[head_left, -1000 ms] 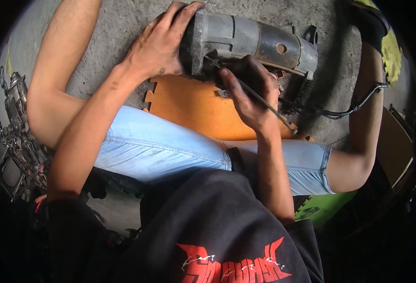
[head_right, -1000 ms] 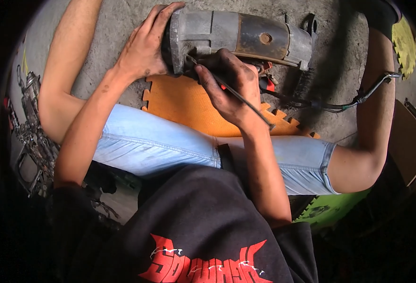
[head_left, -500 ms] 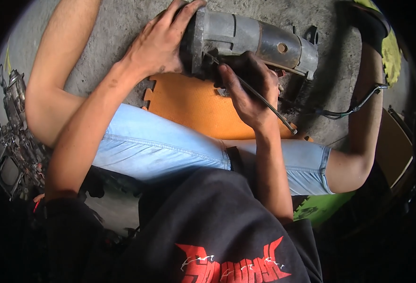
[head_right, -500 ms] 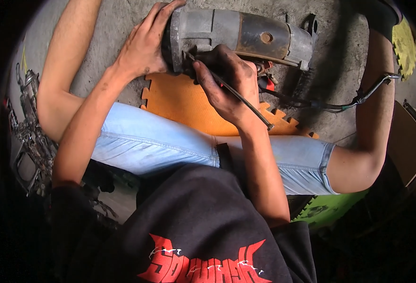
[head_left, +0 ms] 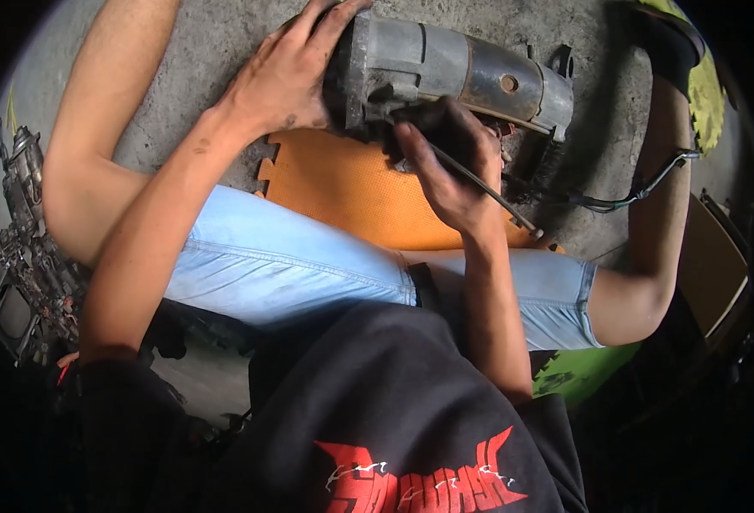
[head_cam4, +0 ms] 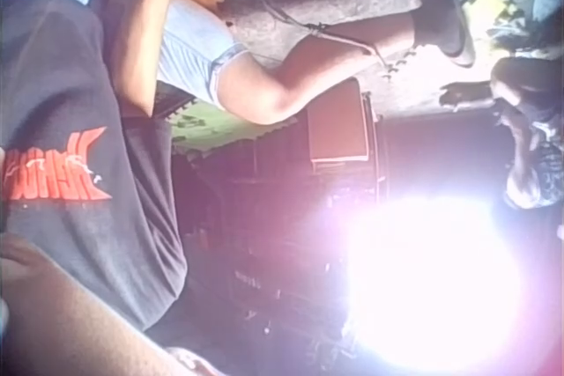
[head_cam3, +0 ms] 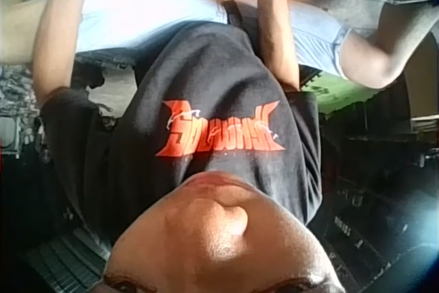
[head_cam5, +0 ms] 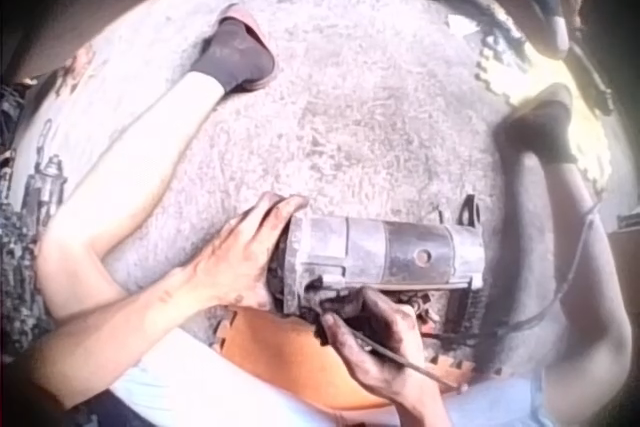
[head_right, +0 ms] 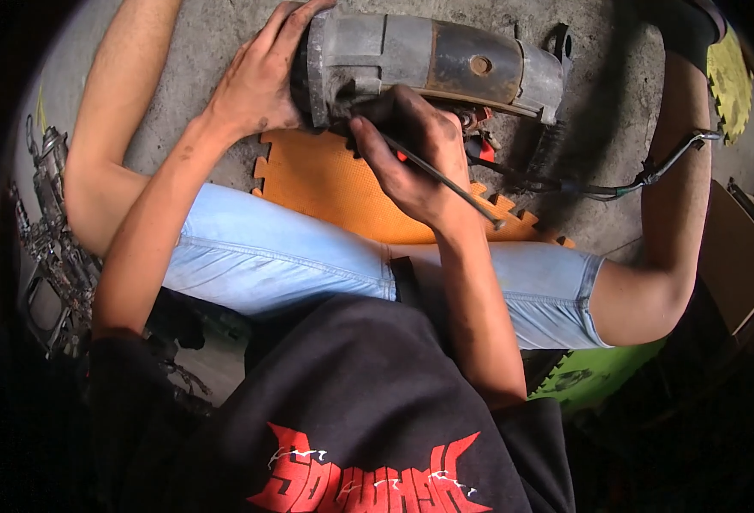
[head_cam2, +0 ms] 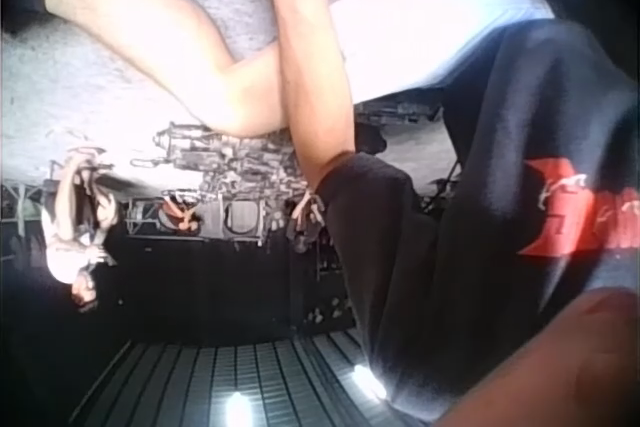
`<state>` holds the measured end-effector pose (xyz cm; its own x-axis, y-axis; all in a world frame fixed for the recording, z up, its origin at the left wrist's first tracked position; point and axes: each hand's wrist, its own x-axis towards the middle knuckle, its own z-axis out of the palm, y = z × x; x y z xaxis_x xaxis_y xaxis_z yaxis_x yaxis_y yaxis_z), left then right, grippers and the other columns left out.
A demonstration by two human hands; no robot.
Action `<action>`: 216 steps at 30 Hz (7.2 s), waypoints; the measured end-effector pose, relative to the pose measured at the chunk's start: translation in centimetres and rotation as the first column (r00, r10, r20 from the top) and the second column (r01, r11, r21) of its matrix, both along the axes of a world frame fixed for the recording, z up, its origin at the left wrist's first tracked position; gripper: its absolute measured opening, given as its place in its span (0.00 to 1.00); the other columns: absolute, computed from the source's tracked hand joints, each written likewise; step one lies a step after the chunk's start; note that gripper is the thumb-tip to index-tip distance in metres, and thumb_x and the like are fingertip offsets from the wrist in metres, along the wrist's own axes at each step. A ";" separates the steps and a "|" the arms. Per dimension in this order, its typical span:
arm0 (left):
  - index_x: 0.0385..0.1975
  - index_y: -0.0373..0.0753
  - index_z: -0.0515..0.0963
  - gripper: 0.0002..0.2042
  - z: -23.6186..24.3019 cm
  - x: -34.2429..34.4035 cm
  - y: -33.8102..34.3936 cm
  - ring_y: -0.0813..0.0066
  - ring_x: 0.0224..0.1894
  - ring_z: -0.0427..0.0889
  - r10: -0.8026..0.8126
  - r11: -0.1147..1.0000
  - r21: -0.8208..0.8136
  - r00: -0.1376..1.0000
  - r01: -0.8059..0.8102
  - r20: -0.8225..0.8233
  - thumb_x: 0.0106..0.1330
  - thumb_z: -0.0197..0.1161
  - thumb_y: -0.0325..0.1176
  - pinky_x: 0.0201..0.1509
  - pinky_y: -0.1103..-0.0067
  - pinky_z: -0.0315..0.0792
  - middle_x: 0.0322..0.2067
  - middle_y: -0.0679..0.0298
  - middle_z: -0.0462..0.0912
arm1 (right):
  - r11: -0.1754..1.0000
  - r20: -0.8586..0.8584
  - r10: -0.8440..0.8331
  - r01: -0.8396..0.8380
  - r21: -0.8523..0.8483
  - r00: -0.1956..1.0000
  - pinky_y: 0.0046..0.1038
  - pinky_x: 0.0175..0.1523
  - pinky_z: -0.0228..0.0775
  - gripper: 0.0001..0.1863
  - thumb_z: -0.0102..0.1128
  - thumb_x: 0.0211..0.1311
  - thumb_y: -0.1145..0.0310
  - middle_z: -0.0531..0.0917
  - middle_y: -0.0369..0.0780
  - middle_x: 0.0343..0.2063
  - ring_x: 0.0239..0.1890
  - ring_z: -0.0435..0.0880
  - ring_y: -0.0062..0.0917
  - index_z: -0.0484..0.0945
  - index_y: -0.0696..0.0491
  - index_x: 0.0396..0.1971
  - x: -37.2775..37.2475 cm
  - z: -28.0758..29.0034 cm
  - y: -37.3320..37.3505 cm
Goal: Repairing or cleaning a car starter motor on the floor using tools.
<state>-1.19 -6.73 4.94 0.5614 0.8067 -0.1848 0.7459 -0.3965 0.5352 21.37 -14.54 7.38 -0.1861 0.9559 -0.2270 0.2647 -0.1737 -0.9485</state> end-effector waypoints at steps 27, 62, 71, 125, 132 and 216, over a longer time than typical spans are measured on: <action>0.68 0.49 0.58 0.56 -2.0 -0.3 -0.4 0.39 0.50 0.79 0.075 0.984 0.156 0.994 -0.087 0.079 0.31 0.82 0.30 0.55 0.55 0.79 0.55 0.52 0.70 | 0.950 -0.032 0.282 -0.284 -0.132 0.959 0.27 0.43 0.80 0.08 0.66 0.59 0.80 0.86 0.41 0.32 0.34 0.89 0.26 0.81 0.63 0.38 1.8 1.0 -2.4; 0.74 0.34 0.45 0.60 -0.3 -0.6 0.1 0.34 0.62 0.71 -0.105 0.992 0.054 0.985 0.113 -0.137 0.40 0.80 0.38 0.65 0.58 0.72 0.67 0.33 0.57 | 0.587 0.842 0.538 -0.731 -0.348 0.031 0.37 0.35 0.83 0.21 0.57 0.60 0.70 0.79 0.46 0.42 0.43 0.84 0.36 0.75 0.60 0.54 6.1 -1.8 -4.7; 0.73 0.32 0.48 0.57 0.1 -0.9 0.5 0.38 0.57 0.77 -0.189 0.966 0.161 0.976 0.204 -0.106 0.42 0.79 0.30 0.60 0.64 0.76 0.64 0.31 0.60 | 0.486 0.844 0.401 -0.864 0.134 0.356 0.35 0.45 0.79 0.21 0.62 0.62 0.66 0.75 0.43 0.52 0.54 0.78 0.37 0.76 0.48 0.56 6.8 0.5 -4.3; 0.74 0.45 0.53 0.49 1.1 -0.5 1.7 0.45 0.50 0.80 -0.017 0.993 -0.112 1.000 0.018 0.011 0.48 0.63 0.11 0.53 0.64 0.77 0.51 0.41 0.74 | 0.886 0.280 0.294 -0.370 0.278 0.914 0.21 0.47 0.75 0.17 0.70 0.61 0.74 0.85 0.39 0.36 0.39 0.83 0.19 0.78 0.63 0.47 3.8 4.2 9.5; 0.75 0.45 0.52 0.49 1.8 -0.2 1.7 0.44 0.52 0.79 -0.005 0.985 -0.172 0.999 0.011 0.037 0.48 0.60 0.10 0.54 0.64 0.76 0.53 0.40 0.73 | 0.822 0.288 0.412 -0.489 0.293 0.865 0.21 0.48 0.75 0.13 0.67 0.63 0.77 0.86 0.39 0.35 0.37 0.83 0.19 0.78 0.63 0.46 3.2 4.6 9.6; 0.70 0.52 0.60 0.53 -1.9 0.0 1.0 0.47 0.53 0.80 0.080 0.997 0.009 0.991 -0.081 0.103 0.37 0.65 0.07 0.56 0.63 0.80 0.56 0.52 0.76 | 0.850 0.149 0.323 -0.356 0.389 0.935 0.24 0.38 0.80 0.19 0.73 0.57 0.75 0.88 0.42 0.30 0.33 0.89 0.24 0.76 0.64 0.46 3.8 4.4 9.5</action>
<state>-1.18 -5.72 3.05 0.5102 0.8518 -0.1190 0.7171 -0.3449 0.6057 25.21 -5.03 11.82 -0.5138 0.8467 0.1383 0.3095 0.3333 -0.8906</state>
